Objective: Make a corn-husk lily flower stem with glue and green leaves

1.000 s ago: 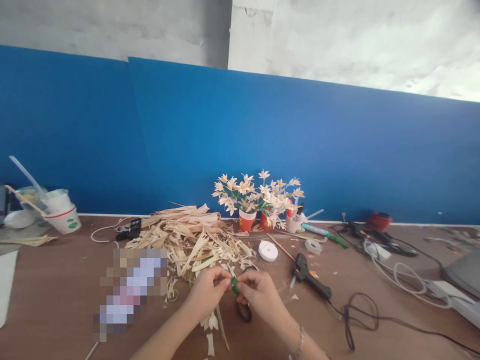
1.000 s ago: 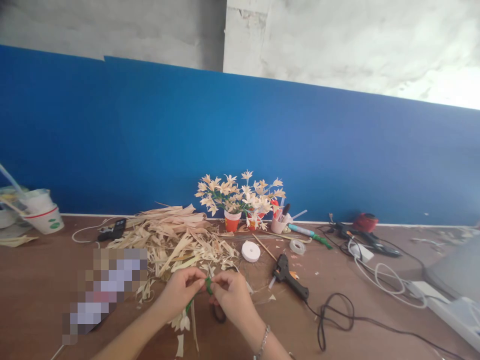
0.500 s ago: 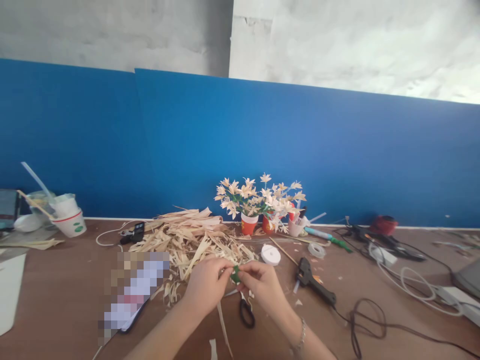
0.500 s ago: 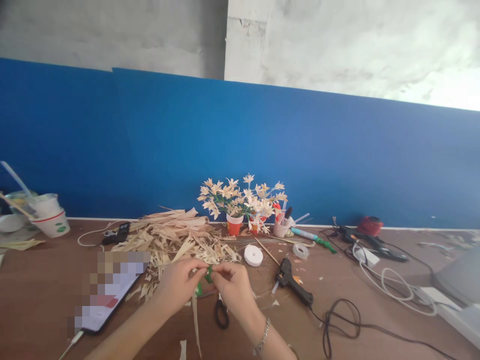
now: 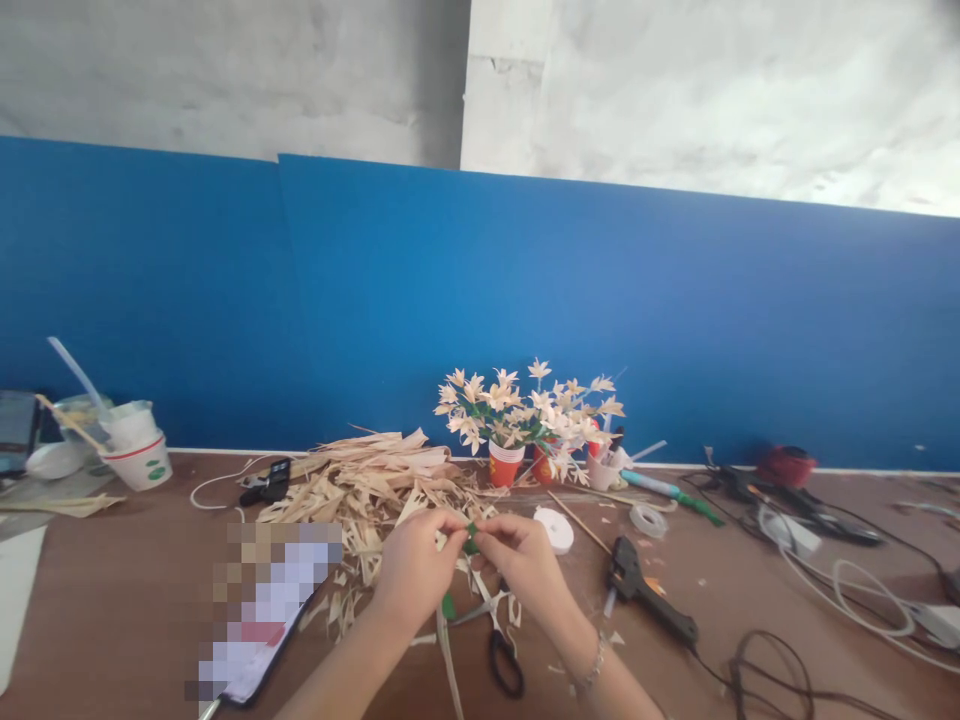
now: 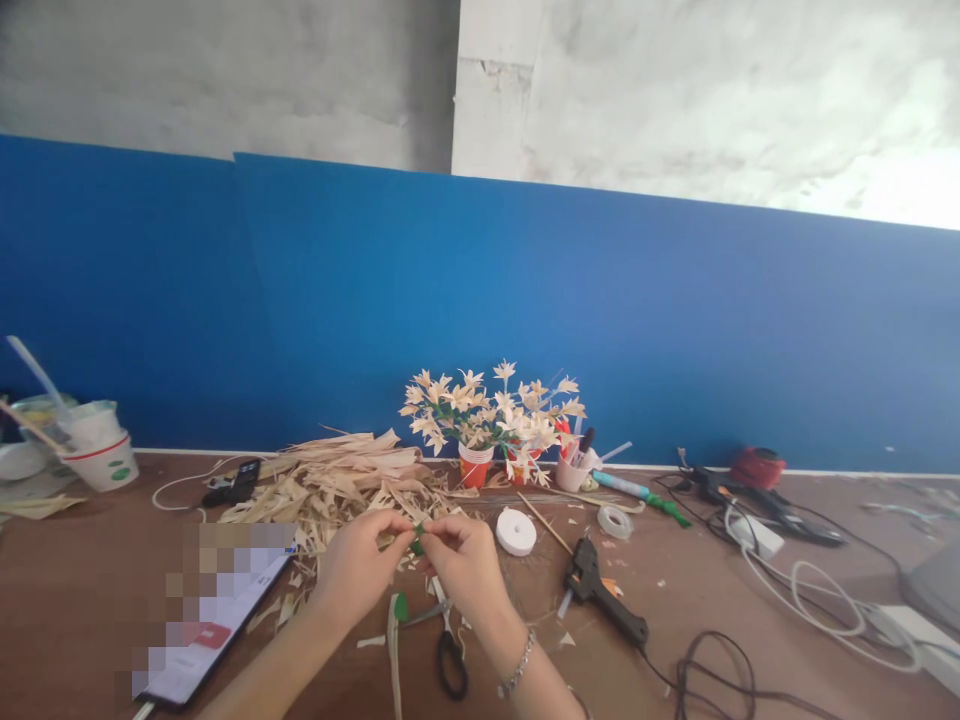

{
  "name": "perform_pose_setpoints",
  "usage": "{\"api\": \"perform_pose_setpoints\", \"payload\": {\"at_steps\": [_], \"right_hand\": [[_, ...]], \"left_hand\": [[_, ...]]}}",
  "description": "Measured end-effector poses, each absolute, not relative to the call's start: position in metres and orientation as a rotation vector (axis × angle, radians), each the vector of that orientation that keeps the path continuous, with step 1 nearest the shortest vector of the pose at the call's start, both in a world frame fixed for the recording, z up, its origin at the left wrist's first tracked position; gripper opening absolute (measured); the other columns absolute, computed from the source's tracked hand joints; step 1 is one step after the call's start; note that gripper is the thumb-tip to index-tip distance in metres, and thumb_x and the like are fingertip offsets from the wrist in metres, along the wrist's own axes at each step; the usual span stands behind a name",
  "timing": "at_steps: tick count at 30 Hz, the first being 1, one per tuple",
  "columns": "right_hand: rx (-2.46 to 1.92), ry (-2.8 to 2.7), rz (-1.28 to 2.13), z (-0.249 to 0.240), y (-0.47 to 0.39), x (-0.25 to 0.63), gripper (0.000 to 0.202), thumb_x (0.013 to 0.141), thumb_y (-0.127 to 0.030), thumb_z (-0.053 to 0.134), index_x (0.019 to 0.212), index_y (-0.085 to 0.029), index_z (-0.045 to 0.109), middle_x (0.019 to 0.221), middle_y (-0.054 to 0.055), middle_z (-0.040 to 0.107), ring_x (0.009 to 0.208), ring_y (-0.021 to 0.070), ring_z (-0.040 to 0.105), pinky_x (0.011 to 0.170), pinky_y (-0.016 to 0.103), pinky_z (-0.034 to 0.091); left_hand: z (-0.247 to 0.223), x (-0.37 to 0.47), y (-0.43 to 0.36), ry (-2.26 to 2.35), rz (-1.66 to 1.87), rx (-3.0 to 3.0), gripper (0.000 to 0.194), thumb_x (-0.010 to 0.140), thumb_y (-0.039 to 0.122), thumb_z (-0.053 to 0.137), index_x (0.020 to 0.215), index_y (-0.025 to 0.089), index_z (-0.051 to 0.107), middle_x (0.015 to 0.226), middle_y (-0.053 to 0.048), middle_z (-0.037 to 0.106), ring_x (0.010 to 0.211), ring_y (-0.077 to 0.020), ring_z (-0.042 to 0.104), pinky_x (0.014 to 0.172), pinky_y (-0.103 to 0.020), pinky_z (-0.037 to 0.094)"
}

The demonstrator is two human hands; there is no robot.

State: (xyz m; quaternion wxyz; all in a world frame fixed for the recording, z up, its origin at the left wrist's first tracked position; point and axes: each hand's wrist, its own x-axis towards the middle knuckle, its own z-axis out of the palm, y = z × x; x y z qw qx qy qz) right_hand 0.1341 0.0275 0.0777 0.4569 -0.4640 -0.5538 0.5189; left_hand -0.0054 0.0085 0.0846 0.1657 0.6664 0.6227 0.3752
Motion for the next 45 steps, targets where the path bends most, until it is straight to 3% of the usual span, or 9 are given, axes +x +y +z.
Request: {"api": "perform_pose_setpoints", "payload": {"at_steps": [13, 35, 40, 45], "right_hand": [[-1.109, -1.571, 0.959, 0.065, 0.026, 0.132, 0.017, 0.073, -0.025, 0.055, 0.073, -0.014, 0.068, 0.064, 0.005, 0.064, 0.054, 0.0154, 0.059, 0.048, 0.023, 0.044], [-1.132, -1.483, 0.945, 0.071, 0.022, 0.130, 0.016, 0.070, -0.027, 0.055, 0.062, -0.014, 0.058, 0.056, 0.000, 0.056, 0.052, 0.0116, 0.049, 0.049, 0.021, 0.039], [-1.108, -1.459, 1.008, 0.074, 0.025, 0.133, 0.015, 0.067, -0.028, 0.056, 0.059, -0.015, 0.056, 0.052, -0.002, 0.054, 0.047, 0.0102, 0.047, 0.045, 0.020, 0.037], [-1.111, -1.452, 1.124, 0.080, 0.029, 0.137, 0.017, 0.065, -0.031, 0.058, 0.057, -0.016, 0.054, 0.048, -0.003, 0.052, 0.042, 0.0097, 0.048, 0.041, 0.019, 0.038]], "left_hand": [[0.079, -0.003, 0.007, 1.855, 1.157, 2.017, 0.012, 0.075, 0.015, 0.055, 0.073, 0.022, 0.064, 0.077, 0.000, 0.069, 0.077, -0.0181, 0.061, 0.069, -0.028, 0.042], [0.067, 0.006, 0.001, 1.798, 1.354, 2.342, 0.015, 0.080, 0.015, 0.051, 0.071, 0.020, 0.062, 0.067, -0.002, 0.065, 0.071, -0.0189, 0.058, 0.064, -0.027, 0.040], [0.077, 0.003, 0.003, 1.736, 1.192, 2.043, 0.013, 0.075, 0.018, 0.054, 0.073, 0.022, 0.067, 0.072, -0.002, 0.068, 0.072, -0.0196, 0.060, 0.064, -0.028, 0.041], [0.098, -0.011, 0.009, 1.311, 1.061, 1.644, 0.022, 0.077, 0.024, 0.051, 0.082, 0.017, 0.071, 0.079, -0.003, 0.071, 0.075, -0.0180, 0.062, 0.066, -0.025, 0.044]]}}
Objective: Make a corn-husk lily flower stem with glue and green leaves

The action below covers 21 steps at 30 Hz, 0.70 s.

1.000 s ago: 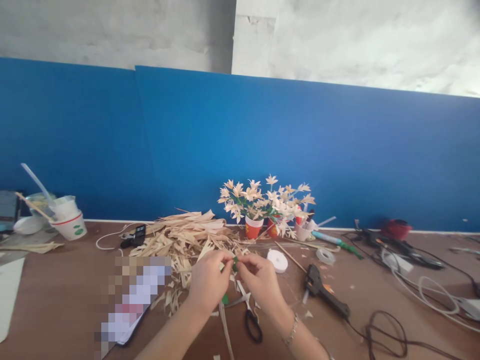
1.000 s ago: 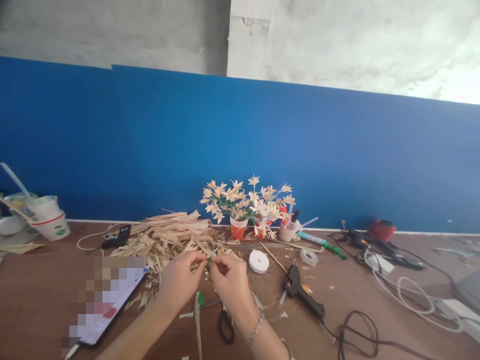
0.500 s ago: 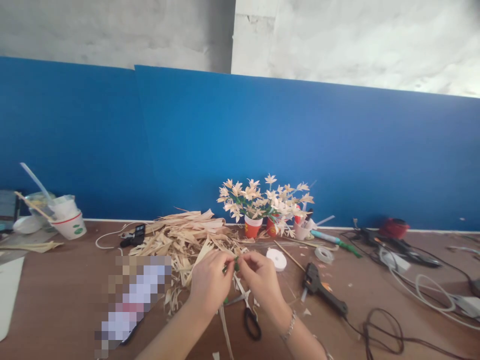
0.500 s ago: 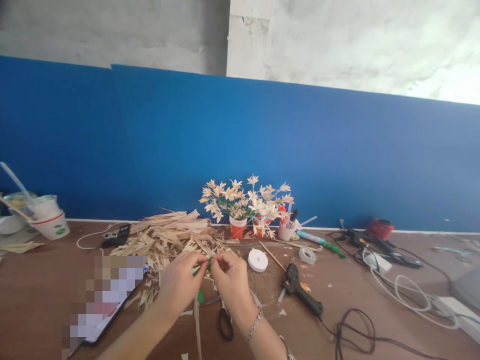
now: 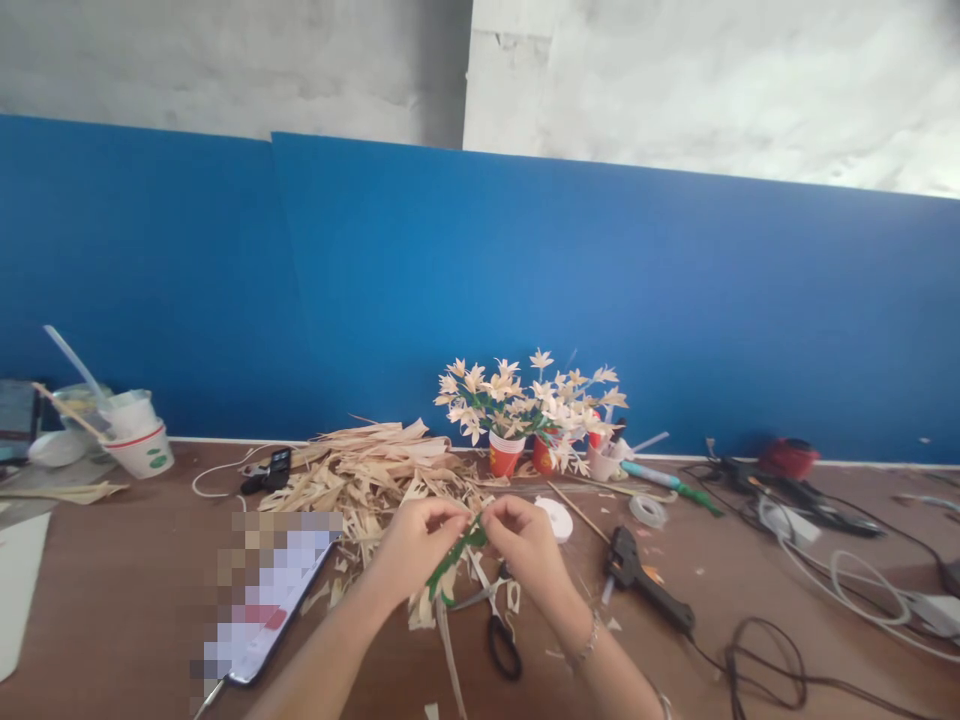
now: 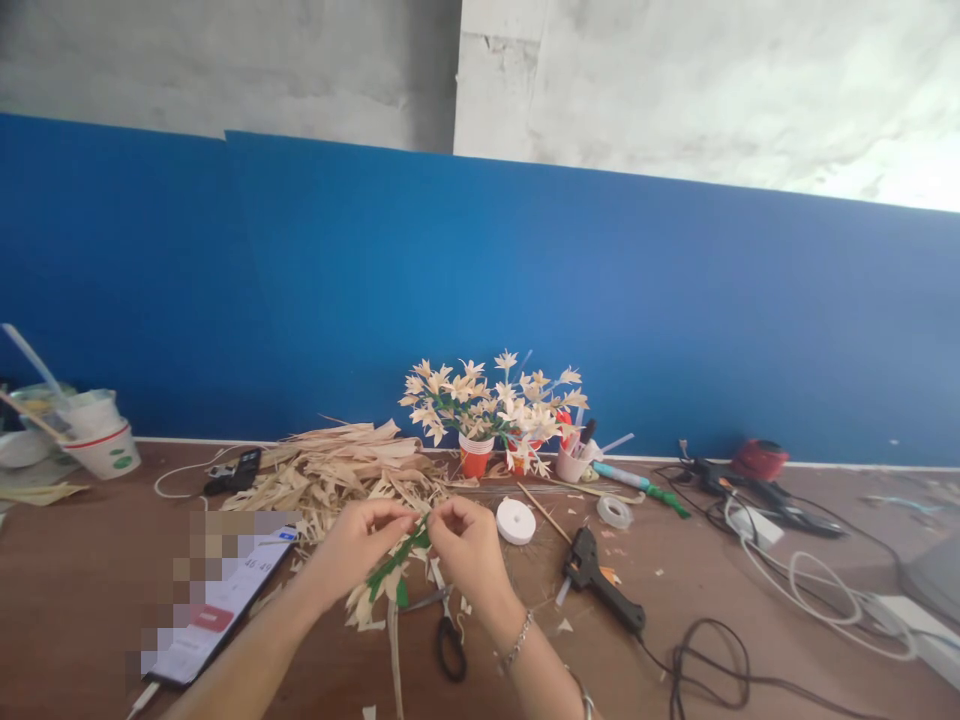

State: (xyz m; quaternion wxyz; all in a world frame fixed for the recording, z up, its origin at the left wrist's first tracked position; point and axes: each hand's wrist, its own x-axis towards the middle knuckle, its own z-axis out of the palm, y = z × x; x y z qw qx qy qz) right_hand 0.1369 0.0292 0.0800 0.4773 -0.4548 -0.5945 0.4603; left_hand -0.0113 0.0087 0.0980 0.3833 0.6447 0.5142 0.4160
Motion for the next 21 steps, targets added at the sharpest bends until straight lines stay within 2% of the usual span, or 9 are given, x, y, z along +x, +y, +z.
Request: {"api": "perform_pose_setpoints", "payload": {"at_steps": [5, 11, 16, 21], "right_hand": [[-1.081, -1.498, 1.144, 0.084, 0.026, 0.137, 0.017, 0.066, -0.030, 0.058, 0.057, -0.016, 0.054, 0.049, -0.003, 0.053, 0.042, 0.0088, 0.049, 0.041, 0.018, 0.039], [-1.060, -1.496, 1.268, 0.087, 0.026, 0.140, 0.022, 0.067, -0.036, 0.062, 0.059, -0.016, 0.056, 0.049, -0.003, 0.057, 0.042, 0.0097, 0.052, 0.040, 0.019, 0.040], [-1.043, -1.487, 1.337, 0.091, 0.026, 0.142, 0.021, 0.066, -0.035, 0.064, 0.066, -0.014, 0.060, 0.051, -0.002, 0.060, 0.042, 0.0097, 0.053, 0.041, 0.019, 0.041], [-1.076, -1.443, 1.309, 0.090, 0.027, 0.139, 0.022, 0.062, -0.035, 0.065, 0.061, -0.016, 0.057, 0.045, -0.004, 0.055, 0.038, 0.0095, 0.050, 0.038, 0.020, 0.039]], "left_hand": [[0.100, -0.013, 0.009, 1.215, 0.986, 1.424, 0.021, 0.071, 0.027, 0.056, 0.074, 0.012, 0.071, 0.069, -0.004, 0.069, 0.063, -0.0158, 0.058, 0.060, -0.025, 0.041], [0.091, -0.010, 0.010, 1.207, 1.008, 1.353, 0.017, 0.068, 0.027, 0.059, 0.063, 0.012, 0.067, 0.057, -0.001, 0.064, 0.050, -0.0116, 0.051, 0.051, -0.022, 0.035], [0.088, -0.007, 0.012, 1.218, 1.081, 1.351, 0.018, 0.068, 0.027, 0.059, 0.065, 0.012, 0.067, 0.060, -0.002, 0.066, 0.054, -0.0126, 0.054, 0.054, -0.023, 0.038], [0.085, -0.004, 0.012, 1.245, 1.108, 1.335, 0.017, 0.067, 0.025, 0.058, 0.068, 0.012, 0.069, 0.060, -0.003, 0.067, 0.058, -0.0149, 0.058, 0.057, -0.024, 0.042]]}}
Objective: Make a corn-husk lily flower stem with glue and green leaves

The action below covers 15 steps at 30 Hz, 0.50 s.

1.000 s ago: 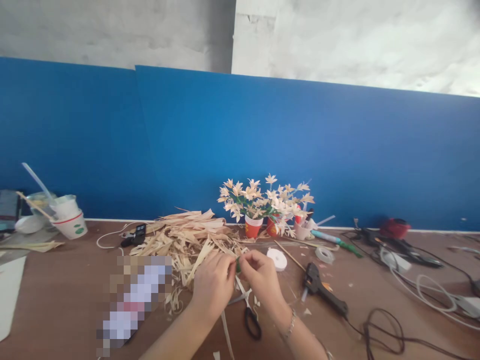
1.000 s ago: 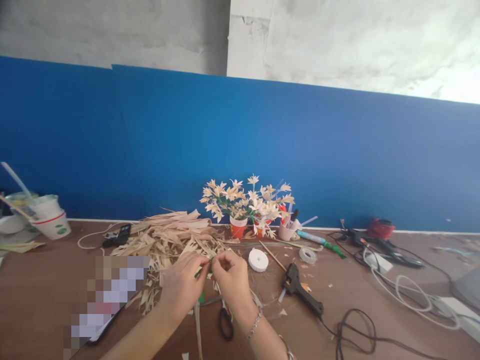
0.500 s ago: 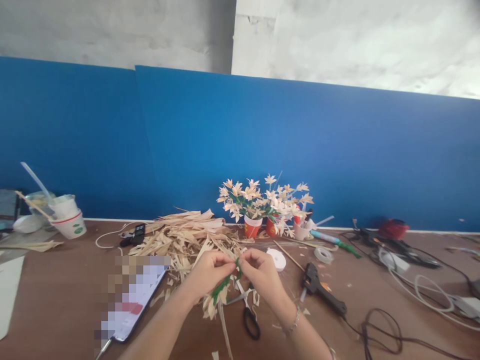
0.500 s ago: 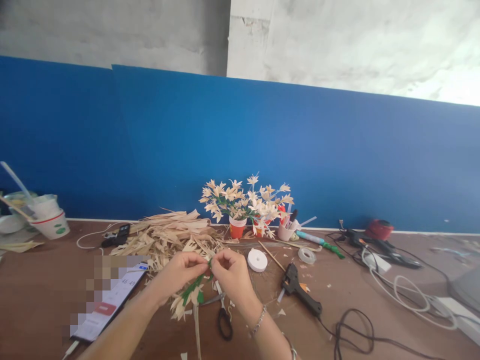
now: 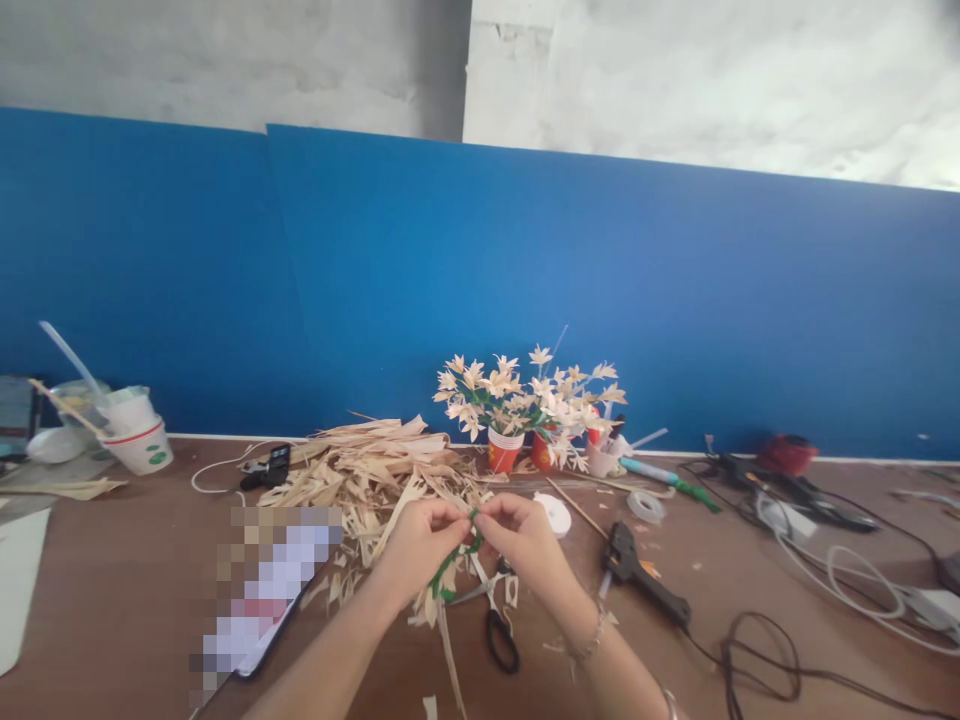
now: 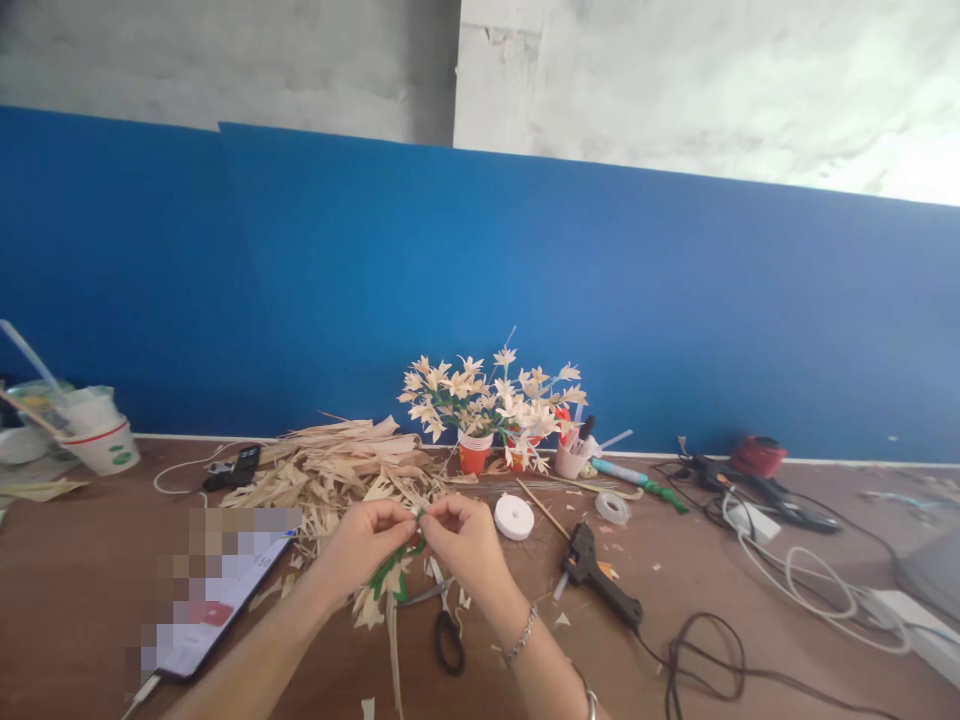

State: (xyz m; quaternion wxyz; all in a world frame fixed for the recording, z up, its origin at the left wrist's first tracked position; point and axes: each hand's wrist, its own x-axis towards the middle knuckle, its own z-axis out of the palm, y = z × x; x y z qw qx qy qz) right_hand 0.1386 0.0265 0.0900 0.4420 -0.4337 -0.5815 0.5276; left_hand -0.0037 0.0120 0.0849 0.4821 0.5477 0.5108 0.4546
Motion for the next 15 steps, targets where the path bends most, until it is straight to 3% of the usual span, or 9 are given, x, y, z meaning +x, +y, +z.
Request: {"api": "perform_pose_setpoints", "payload": {"at_steps": [15], "right_hand": [[-1.139, -1.462, 1.057, 0.074, 0.027, 0.133, 0.009, 0.062, -0.022, 0.055, 0.056, -0.018, 0.049, 0.045, -0.004, 0.050, 0.039, 0.0083, 0.043, 0.036, 0.018, 0.032]], "left_hand": [[0.077, 0.001, 0.012, 1.318, 1.144, 1.453, 0.015, 0.068, 0.024, 0.058, 0.067, 0.014, 0.069, 0.066, -0.003, 0.070, 0.064, -0.0172, 0.062, 0.061, -0.025, 0.046]]}}
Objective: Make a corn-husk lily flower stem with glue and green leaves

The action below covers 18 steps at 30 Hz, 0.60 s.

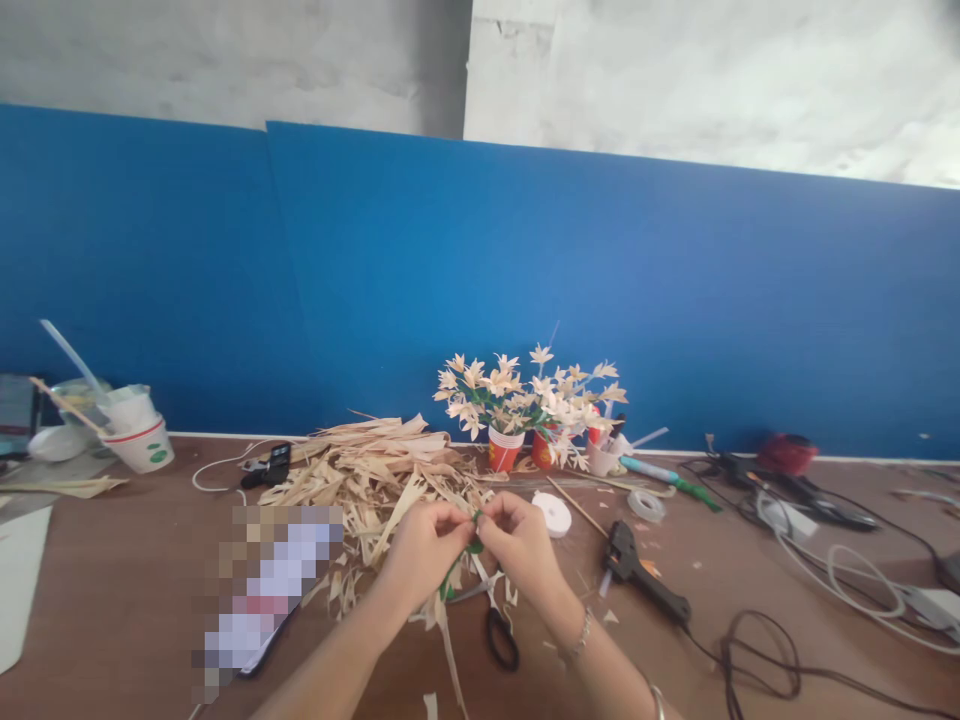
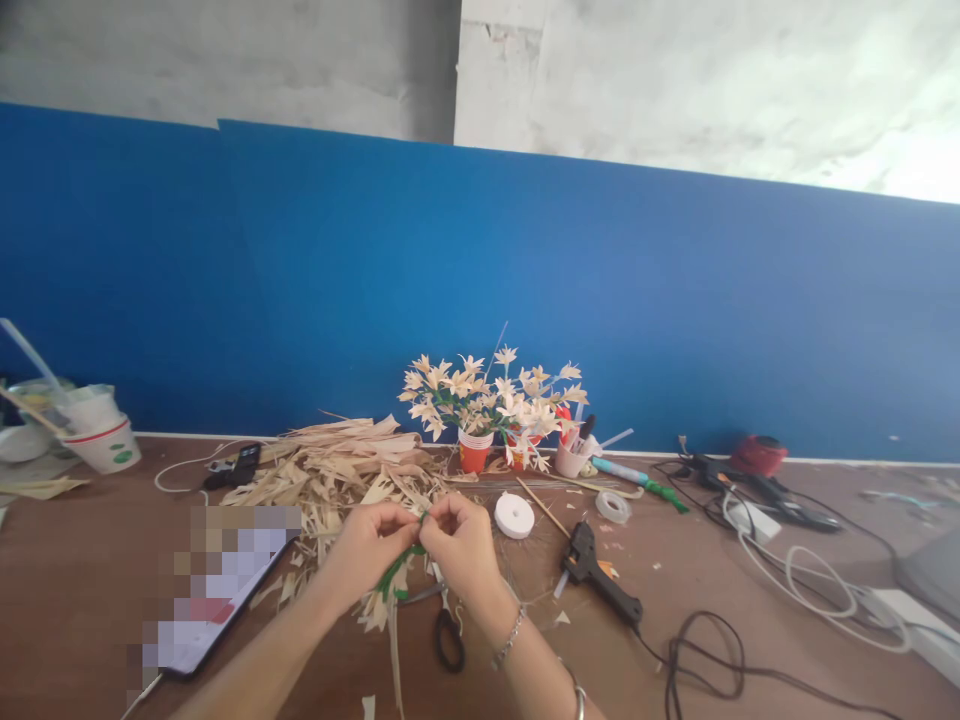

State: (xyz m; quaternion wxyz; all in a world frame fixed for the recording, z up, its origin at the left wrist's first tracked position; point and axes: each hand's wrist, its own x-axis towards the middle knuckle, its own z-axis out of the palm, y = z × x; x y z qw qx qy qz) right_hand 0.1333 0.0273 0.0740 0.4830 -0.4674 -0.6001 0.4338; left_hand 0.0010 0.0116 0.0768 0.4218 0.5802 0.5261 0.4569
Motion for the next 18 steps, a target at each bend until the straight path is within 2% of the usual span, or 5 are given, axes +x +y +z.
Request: {"api": "perform_pose_setpoints", "payload": {"at_steps": [7, 12, 18], "right_hand": [[-1.121, -1.446, 1.128, 0.075, 0.028, 0.133, 0.012, 0.063, -0.025, 0.055, 0.057, -0.019, 0.047, 0.041, -0.006, 0.046, 0.035, 0.0078, 0.042, 0.035, 0.018, 0.032], [-1.128, -1.428, 1.191, 0.081, 0.029, 0.136, 0.016, 0.063, -0.030, 0.061, 0.057, -0.017, 0.053, 0.045, -0.005, 0.052, 0.037, 0.0084, 0.047, 0.037, 0.019, 0.037], [-1.122, -1.498, 1.253, 0.088, 0.030, 0.142, 0.021, 0.067, -0.034, 0.063, 0.075, -0.014, 0.067, 0.062, 0.001, 0.065, 0.050, 0.0124, 0.057, 0.046, 0.021, 0.044]], "left_hand": [[0.078, 0.002, 0.010, 1.335, 1.147, 1.484, 0.016, 0.069, 0.023, 0.056, 0.068, 0.014, 0.069, 0.065, -0.003, 0.069, 0.063, -0.0171, 0.061, 0.060, -0.025, 0.045], [0.078, -0.001, 0.012, 1.312, 1.149, 1.427, 0.016, 0.068, 0.025, 0.057, 0.068, 0.013, 0.069, 0.064, -0.003, 0.068, 0.062, -0.0172, 0.061, 0.059, -0.025, 0.045], [0.079, 0.000, 0.014, 1.281, 1.196, 1.390, 0.015, 0.069, 0.024, 0.056, 0.069, 0.014, 0.067, 0.066, -0.003, 0.068, 0.063, -0.0175, 0.062, 0.060, -0.026, 0.046]]}}
